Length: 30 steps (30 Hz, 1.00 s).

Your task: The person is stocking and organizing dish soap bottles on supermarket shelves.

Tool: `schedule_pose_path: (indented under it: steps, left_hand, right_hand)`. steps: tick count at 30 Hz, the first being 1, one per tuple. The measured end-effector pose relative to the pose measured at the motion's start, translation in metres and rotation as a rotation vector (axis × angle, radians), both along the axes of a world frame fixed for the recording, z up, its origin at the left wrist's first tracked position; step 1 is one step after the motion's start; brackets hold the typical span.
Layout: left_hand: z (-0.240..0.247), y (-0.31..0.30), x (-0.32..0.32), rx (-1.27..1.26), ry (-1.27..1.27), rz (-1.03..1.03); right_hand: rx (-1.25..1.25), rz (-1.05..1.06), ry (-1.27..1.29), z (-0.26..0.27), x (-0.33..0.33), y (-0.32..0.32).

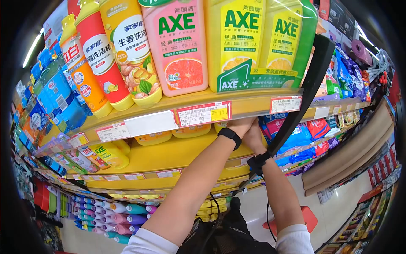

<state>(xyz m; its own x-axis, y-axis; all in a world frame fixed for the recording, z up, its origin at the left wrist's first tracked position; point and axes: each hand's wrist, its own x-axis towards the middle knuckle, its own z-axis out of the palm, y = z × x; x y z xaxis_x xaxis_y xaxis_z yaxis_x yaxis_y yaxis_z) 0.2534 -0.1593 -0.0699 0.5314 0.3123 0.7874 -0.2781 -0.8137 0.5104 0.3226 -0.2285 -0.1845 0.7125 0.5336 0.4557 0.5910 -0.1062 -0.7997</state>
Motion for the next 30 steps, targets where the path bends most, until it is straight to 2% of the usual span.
schedule_pose_path:
  steps: [1,3,7,9,11,12,13,14,15,18,19,22,24,26,30]
  left_hand:
    - [-0.002,0.002,0.0,-0.025,0.036,-0.01]
    - [-0.004,0.005,0.0,-0.075,0.103,-0.03]
    - [-0.001,0.002,-0.004,-0.008,0.025,0.029]
    - [0.012,-0.005,-0.02,-0.157,0.221,-0.008]
    - [0.007,-0.003,-0.03,0.061,0.234,0.037]
    - [0.01,-0.003,-0.051,0.377,0.312,0.076]
    - [0.011,-0.007,-0.068,0.44,0.302,0.119]
    - [0.009,-0.009,-0.083,0.502,0.294,0.162]
    - [0.002,-0.007,-0.099,0.499,0.309,0.158]
    - [-0.022,0.015,-0.155,0.5,0.347,0.19]
    - [-0.031,0.028,-0.175,0.512,0.356,0.227]
    - [-0.052,0.061,-0.228,0.496,0.402,0.363]
    - [-0.06,0.08,-0.259,0.467,0.431,0.444]
    - [-0.066,0.093,-0.286,0.432,0.451,0.501]
    - [-0.079,0.108,-0.32,0.382,0.43,0.622]
  right_hand:
    - [-0.05,-0.027,-0.044,0.012,-0.011,-0.005]
    - [0.016,-0.001,-0.069,0.005,-0.009,-0.001]
    - [0.029,0.003,-0.133,0.007,-0.013,-0.003]
    - [0.005,-0.022,-0.184,0.001,-0.014,-0.005]
    - [0.001,0.008,-0.146,-0.002,-0.014,-0.007]
    - [-0.114,0.034,-0.137,-0.009,-0.005,-0.01]
    - [-0.227,0.058,-0.126,-0.015,0.005,-0.013]
    - [-0.156,0.035,-0.242,-0.02,0.002,-0.013]
    - [-0.089,0.003,-0.361,-0.018,-0.006,-0.014]
    - [-0.261,-0.059,-0.1,0.012,-0.034,-0.035]
    - [-0.216,-0.073,-0.162,0.013,-0.041,-0.038]
    - [-0.311,-0.098,-0.022,0.019,-0.045,-0.037]
    - [-0.285,-0.117,-0.074,0.016,-0.045,-0.036]
    - [-0.21,-0.157,-0.25,0.01,-0.045,-0.035]
    - [-0.224,-0.165,-0.218,0.014,-0.05,-0.036]
